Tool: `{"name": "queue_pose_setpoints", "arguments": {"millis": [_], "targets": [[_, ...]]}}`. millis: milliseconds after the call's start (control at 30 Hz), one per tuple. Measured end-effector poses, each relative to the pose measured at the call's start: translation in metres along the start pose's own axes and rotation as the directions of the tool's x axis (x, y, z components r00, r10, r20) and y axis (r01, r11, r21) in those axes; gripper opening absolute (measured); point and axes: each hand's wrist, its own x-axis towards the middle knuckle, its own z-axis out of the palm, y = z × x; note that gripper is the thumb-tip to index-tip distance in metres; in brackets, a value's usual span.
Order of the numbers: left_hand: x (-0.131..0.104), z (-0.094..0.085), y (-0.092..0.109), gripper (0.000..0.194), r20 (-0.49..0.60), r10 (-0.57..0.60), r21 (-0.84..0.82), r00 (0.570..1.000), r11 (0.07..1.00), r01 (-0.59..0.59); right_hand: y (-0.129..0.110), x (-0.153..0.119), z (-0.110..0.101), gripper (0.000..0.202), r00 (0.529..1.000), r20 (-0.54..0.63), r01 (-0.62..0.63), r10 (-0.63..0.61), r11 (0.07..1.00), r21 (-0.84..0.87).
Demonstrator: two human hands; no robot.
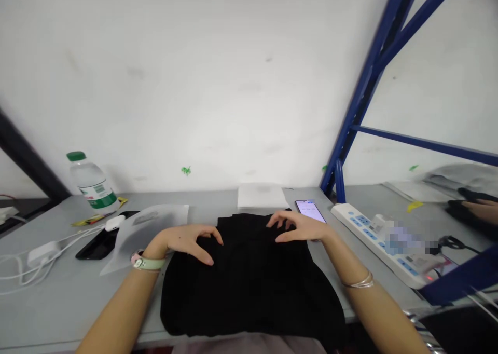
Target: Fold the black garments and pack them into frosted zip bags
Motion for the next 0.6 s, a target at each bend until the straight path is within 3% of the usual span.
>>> {"name": "queue_pose_setpoints", "arguments": {"millis": [67, 167, 233, 333, 467, 600], "targets": [[-0.001, 0.0, 0.001, 0.06, -0.011, 0.006, 0.004, 1.0, 1.0, -0.006, -0.005, 0.004, 0.008, 0.064, 1.0, 0.02, -0.013, 0.013, 1.0, 0.018], [-0.001, 0.001, -0.003, 0.056, -0.031, 0.016, -0.033, 0.999, 0.999, -0.017, -0.005, 0.005, 0.01, 0.07, 0.995, 0.103, 0.005, -0.005, 1.0, -0.003], [0.002, 0.002, -0.006, 0.049, -0.035, 0.027, -0.07, 0.999, 0.997, -0.029, 0.0, 0.001, 0.005, 0.063, 0.982, 0.189, 0.004, -0.003, 1.0, -0.004], [0.005, 0.002, -0.008, 0.033, -0.047, 0.023, -0.114, 0.999, 0.993, -0.029, 0.008, -0.005, -0.006, 0.037, 0.965, 0.257, -0.047, 0.046, 0.999, -0.003], [0.004, 0.001, -0.007, 0.028, -0.118, -0.031, -0.153, 0.993, 0.988, 0.013, 0.01, -0.013, -0.016, 0.031, 0.983, 0.143, -0.114, 0.116, 0.993, -0.017], [0.005, 0.0, -0.009, 0.043, -0.283, -0.124, -0.176, 0.951, 0.981, 0.076, 0.011, -0.017, -0.021, 0.03, 0.959, -0.128, -0.272, 0.254, 0.95, -0.151]]}}
